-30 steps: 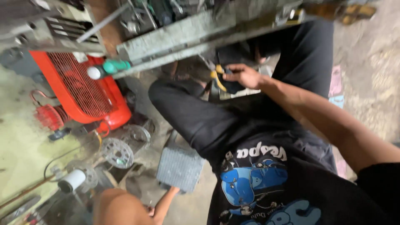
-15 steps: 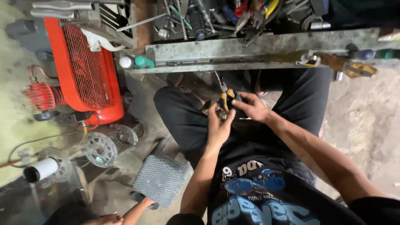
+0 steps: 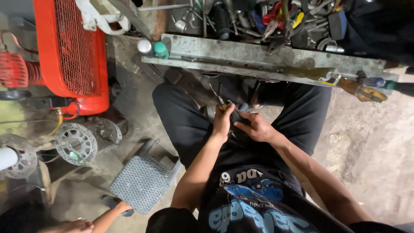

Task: The person sits on the floor of a repair workshop and repeatedly works the tips of a pair of pliers against a small dark handheld block, repositioning the pliers between passes. A second person is visible nearby but does not handle the pliers or the block.

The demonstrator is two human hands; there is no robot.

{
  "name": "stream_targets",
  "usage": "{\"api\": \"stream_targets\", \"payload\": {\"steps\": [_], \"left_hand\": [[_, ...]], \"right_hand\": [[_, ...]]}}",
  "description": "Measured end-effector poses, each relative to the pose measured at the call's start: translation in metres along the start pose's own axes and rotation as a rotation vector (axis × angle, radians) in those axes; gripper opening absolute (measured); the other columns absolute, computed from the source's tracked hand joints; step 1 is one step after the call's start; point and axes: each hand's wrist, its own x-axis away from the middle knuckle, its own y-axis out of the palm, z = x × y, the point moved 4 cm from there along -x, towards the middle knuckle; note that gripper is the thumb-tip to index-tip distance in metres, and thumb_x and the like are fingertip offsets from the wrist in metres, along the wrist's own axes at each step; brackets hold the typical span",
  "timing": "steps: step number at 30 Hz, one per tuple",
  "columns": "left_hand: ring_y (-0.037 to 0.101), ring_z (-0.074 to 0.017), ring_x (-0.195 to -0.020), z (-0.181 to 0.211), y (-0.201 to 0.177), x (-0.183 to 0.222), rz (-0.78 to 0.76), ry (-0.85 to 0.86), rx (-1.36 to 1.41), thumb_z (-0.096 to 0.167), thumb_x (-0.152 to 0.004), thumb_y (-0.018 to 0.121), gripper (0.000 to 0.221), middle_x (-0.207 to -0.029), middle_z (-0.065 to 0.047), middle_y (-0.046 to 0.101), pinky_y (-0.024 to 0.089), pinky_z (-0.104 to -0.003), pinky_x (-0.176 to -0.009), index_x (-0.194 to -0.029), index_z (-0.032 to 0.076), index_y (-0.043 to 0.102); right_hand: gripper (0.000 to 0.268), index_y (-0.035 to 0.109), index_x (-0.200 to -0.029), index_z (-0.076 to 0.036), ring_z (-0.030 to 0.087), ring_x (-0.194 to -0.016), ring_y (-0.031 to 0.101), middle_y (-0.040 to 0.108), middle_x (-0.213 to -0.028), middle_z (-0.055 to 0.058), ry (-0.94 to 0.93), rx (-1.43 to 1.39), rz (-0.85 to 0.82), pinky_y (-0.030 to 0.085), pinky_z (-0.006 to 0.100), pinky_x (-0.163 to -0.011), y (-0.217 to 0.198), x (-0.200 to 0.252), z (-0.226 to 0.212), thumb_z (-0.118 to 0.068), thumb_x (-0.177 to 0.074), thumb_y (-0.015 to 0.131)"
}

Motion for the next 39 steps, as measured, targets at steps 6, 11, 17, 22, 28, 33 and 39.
{"api": "stream_targets", "payload": {"steps": [6,11,17,22,28,33,39], "left_hand": [[0.055,-0.0253,-0.113,-0.010,-0.026,-0.018,0.158,0.052,0.042,0.034,-0.090,0.074,0.057,-0.123,-0.012,0.059,0.044,-0.037,-0.100,-0.131,0.001,0.052],[0.055,-0.0418,-0.111,0.051,-0.017,0.021,0.229,0.429,-0.536,0.021,-0.086,0.077,0.053,-0.121,-0.025,0.052,0.048,-0.047,-0.096,-0.124,-0.005,0.051],[0.059,-0.0473,-0.106,0.078,0.015,0.050,-0.012,0.474,-0.851,0.018,-0.076,0.083,0.064,-0.123,-0.027,0.048,0.054,-0.051,-0.086,-0.127,-0.002,0.050],[0.062,-0.0471,-0.105,0.095,0.023,0.065,-0.056,0.698,-1.033,0.011,-0.069,0.084,0.064,-0.122,-0.025,0.049,0.056,-0.049,-0.085,-0.124,0.001,0.052],[0.064,-0.0457,-0.100,0.081,0.025,0.058,-0.162,0.543,-1.031,0.014,-0.077,0.083,0.061,-0.122,-0.024,0.049,0.056,-0.049,-0.083,-0.127,-0.001,0.051],[0.066,-0.0421,-0.090,0.070,0.017,0.045,-0.247,0.384,-0.816,0.026,-0.078,0.078,0.045,-0.106,-0.024,0.061,0.055,-0.047,-0.075,-0.110,-0.002,0.062],[0.071,-0.0284,-0.070,0.023,0.008,0.038,-0.512,-0.131,-0.358,0.028,-0.091,0.054,0.034,-0.078,-0.015,0.072,0.057,-0.037,-0.065,-0.094,-0.002,0.068]], "right_hand": [[0.026,0.070,-0.123,0.001,0.019,-0.095,0.065,0.074,-0.103,0.010,0.286,-0.177,0.155,0.053,0.032,-0.087,0.001,0.010,0.055,-0.012,-0.100,0.068],[0.024,0.065,-0.130,0.000,0.017,-0.104,0.065,0.071,-0.114,0.005,0.297,-1.067,0.460,0.052,0.032,-0.095,-0.013,0.018,0.052,-0.006,-0.108,0.058],[0.037,0.052,-0.140,-0.006,0.010,-0.110,0.057,0.061,-0.120,0.001,0.276,-0.987,0.357,0.048,0.028,-0.096,-0.005,0.010,0.058,-0.002,-0.103,0.055],[0.040,0.043,-0.110,-0.011,0.006,-0.094,0.056,0.057,-0.100,-0.002,0.204,-0.577,0.496,0.050,0.024,-0.084,-0.002,-0.006,0.043,0.004,-0.087,0.073],[0.035,0.043,-0.102,-0.010,0.006,-0.083,0.042,0.048,-0.090,-0.001,0.105,-0.184,0.768,0.039,0.026,-0.070,0.009,0.001,0.047,-0.003,-0.099,0.077],[0.024,0.047,-0.107,-0.010,0.007,-0.081,0.047,0.053,-0.091,0.000,0.228,-0.394,0.825,0.042,0.025,-0.070,-0.001,-0.004,0.065,-0.009,-0.104,0.070],[0.031,0.050,-0.132,-0.010,0.012,-0.092,0.061,0.062,-0.107,0.001,0.210,-1.049,0.639,0.053,0.029,-0.079,0.001,-0.010,0.045,-0.008,-0.103,0.061]]}}
